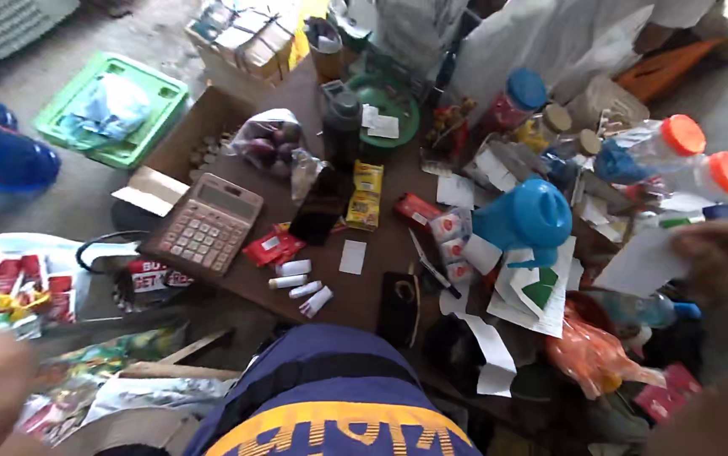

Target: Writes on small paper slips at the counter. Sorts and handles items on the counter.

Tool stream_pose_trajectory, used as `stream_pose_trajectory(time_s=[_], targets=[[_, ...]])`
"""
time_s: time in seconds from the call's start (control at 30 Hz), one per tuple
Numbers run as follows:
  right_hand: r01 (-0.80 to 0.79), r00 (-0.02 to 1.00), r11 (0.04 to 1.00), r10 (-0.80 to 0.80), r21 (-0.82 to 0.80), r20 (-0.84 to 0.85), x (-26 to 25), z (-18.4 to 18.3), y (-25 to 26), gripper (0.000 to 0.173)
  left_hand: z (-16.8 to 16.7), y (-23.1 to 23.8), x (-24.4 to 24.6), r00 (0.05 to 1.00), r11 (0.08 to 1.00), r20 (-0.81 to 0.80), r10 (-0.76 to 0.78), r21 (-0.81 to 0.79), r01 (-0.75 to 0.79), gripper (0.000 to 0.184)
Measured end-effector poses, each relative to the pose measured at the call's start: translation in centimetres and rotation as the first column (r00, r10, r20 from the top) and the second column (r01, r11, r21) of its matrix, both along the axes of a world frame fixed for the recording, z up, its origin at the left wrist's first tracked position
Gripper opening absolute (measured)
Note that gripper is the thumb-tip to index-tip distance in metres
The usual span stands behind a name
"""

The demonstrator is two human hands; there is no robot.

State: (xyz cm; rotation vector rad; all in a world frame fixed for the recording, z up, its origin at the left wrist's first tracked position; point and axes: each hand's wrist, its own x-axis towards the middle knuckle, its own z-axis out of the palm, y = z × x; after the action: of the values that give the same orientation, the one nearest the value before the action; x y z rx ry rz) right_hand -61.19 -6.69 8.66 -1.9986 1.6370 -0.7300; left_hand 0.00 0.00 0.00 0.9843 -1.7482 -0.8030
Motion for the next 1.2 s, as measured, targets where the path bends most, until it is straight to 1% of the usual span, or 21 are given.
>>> stream_pose_trajectory(time_s=[0.07, 0.1, 0.13, 0.17, 0.2, 0.23, 0.27, 0.33, 0.37, 0.43, 0.5, 0.6, 0.7, 0.77, 0.8, 0.83, 0.9, 0.93, 1.0, 1.1, 1.2], targets=[[-0.086, 0.991, 0.996, 0.087, -0.021, 0.097, 3.9, -1.6, 1.5, 0.016, -3.8, -4.8, 0.8, 0.995, 1.000, -0.103, 0.004, 0.022, -0.002, 0.013], [-0.113, 0.983, 0.993, 0.117, -0.036, 0.141, 5.9, -2.4, 1.9, 0.016, -5.5, -6.4, 1.0, 0.986, 0.992, -0.140, 0.087, 0.106, -0.072, 0.011], [-0.143, 0.971, 0.988, 0.151, -0.054, 0.188, 7.8, -3.3, 2.2, 0.017, -7.1, -7.6, 1.1, 0.966, 0.954, -0.108, 0.235, 0.218, -0.208, 0.019], [-0.165, 0.958, 0.984, 0.177, -0.068, 0.224, 9.7, -4.3, 2.3, 0.016, -8.6, -8.4, 1.2, 0.929, 0.878, 0.033, 0.369, 0.316, -0.360, 0.029], [-0.170, 0.951, 0.982, 0.185, -0.083, 0.248, 11.5, -5.2, 2.5, 0.015, -10.0, -9.1, 1.2, 0.885, 0.798, 0.216, 0.412, 0.384, -0.465, 0.039], [-0.158, 0.945, 0.983, 0.178, -0.094, 0.274, 13.4, -6.2, 2.7, 0.014, -11.7, -9.8, 1.4, 0.853, 0.745, 0.352, 0.385, 0.426, -0.512, 0.047], [-0.137, 0.940, 0.986, 0.160, -0.099, 0.301, 15.3, -7.1, 3.0, 0.014, -13.9, -10.3, 1.6, 0.833, 0.738, 0.432, 0.346, 0.423, -0.526, 0.062], [-0.134, 0.916, 0.987, 0.158, -0.090, 0.369, 18.7, -8.8, 3.4, 0.014, -18.2, -11.0, 1.5, 0.783, 0.775, 0.530, 0.326, 0.324, -0.543, 0.094], [-0.140, 0.903, 0.987, 0.161, -0.083, 0.399, 20.5, -9.7, 3.5, 0.014, -19.7, -11.2, 1.7, 0.764, 0.793, 0.557, 0.326, 0.279, -0.542, 0.104], [-0.143, 0.879, 0.987, 0.161, -0.073, 0.448, 23.9, -11.0, 3.9, 0.014, -21.5, -11.9, 2.4, 0.751, 0.804, 0.592, 0.293, 0.272, -0.528, 0.117], [-0.119, 0.871, 0.991, 0.131, -0.055, 0.474, 26.5, -11.7, 4.6, 0.014, -21.7, -12.5, 2.7, 0.783, 0.861, 0.566, 0.259, 0.231, -0.452, 0.114], [-0.078, 0.878, 0.997, 0.071, -0.005, 0.473, 29.1, -13.2, 5.9, 0.016, -20.4, -12.5, 3.1, 0.886, 0.959, 0.427, 0.181, 0.122, -0.255, 0.094], [0.035, 0.896, 0.998, -0.055, 0.053, 0.440, 31.7, -15.1, 6.9, 0.018, -19.3, -12.2, 2.6, 0.956, 0.986, 0.286, -0.061, 0.168, 0.012, 0.068], [0.152, 0.886, 0.983, -0.181, 0.103, 0.427, 33.8, -15.8, 7.4, 0.023, -18.0, -11.5, 1.4, 0.951, 0.938, 0.153, -0.270, 0.265, 0.224, 0.052], [0.206, 0.869, 0.969, -0.244, 0.135, 0.430, 35.0, -16.0, 7.4, 0.026, -17.2, -11.0, 0.8, 0.929, 0.887, 0.064, -0.365, 0.327, 0.326, 0.047], [0.246, 0.849, 0.956, -0.291, 0.159, 0.442, 36.1, -16.1, 7.4, 0.028, -16.5, -10.6, 0.2, 0.891, 0.815, -0.053, -0.451, 0.383, 0.435, 0.044], [0.297, 0.805, 0.939, -0.344, 0.174, 0.484, 37.8, -16.4, 7.1, 0.025, -15.3, -9.8, -1.0, 0.793, 0.665, -0.276, -0.542, 0.437, 0.606, 0.045], [0.312, 0.786, 0.935, -0.353, 0.168, 0.508, 38.5, -16.6, 7.0, 0.023, -14.7, -9.5, -1.7, 0.760, 0.623, -0.337, -0.556, 0.436, 0.650, 0.048], [0.317, 0.757, 0.936, -0.348, 0.154, 0.553, 39.7, -16.7, 6.6, 0.019, -14.1, -9.0, -2.4, 0.741, 0.615, -0.376, -0.557, 0.412, 0.672, 0.051], [0.307, 0.745, 0.941, -0.329, 0.140, 0.580, 40.9, -16.5, 6.1, 0.016, -14.1, -8.9, -2.3, 0.770, 0.673, -0.396, -0.500, 0.381, 0.633, 0.042], [0.338, 0.755, 0.933, -0.347, 0.124, 0.557, 40.4, -16.9, 6.8, 0.020, -13.9, -8.8, -1.4, 0.819, 0.714, -0.394, -0.417, 0.415, 0.563, 0.041]])
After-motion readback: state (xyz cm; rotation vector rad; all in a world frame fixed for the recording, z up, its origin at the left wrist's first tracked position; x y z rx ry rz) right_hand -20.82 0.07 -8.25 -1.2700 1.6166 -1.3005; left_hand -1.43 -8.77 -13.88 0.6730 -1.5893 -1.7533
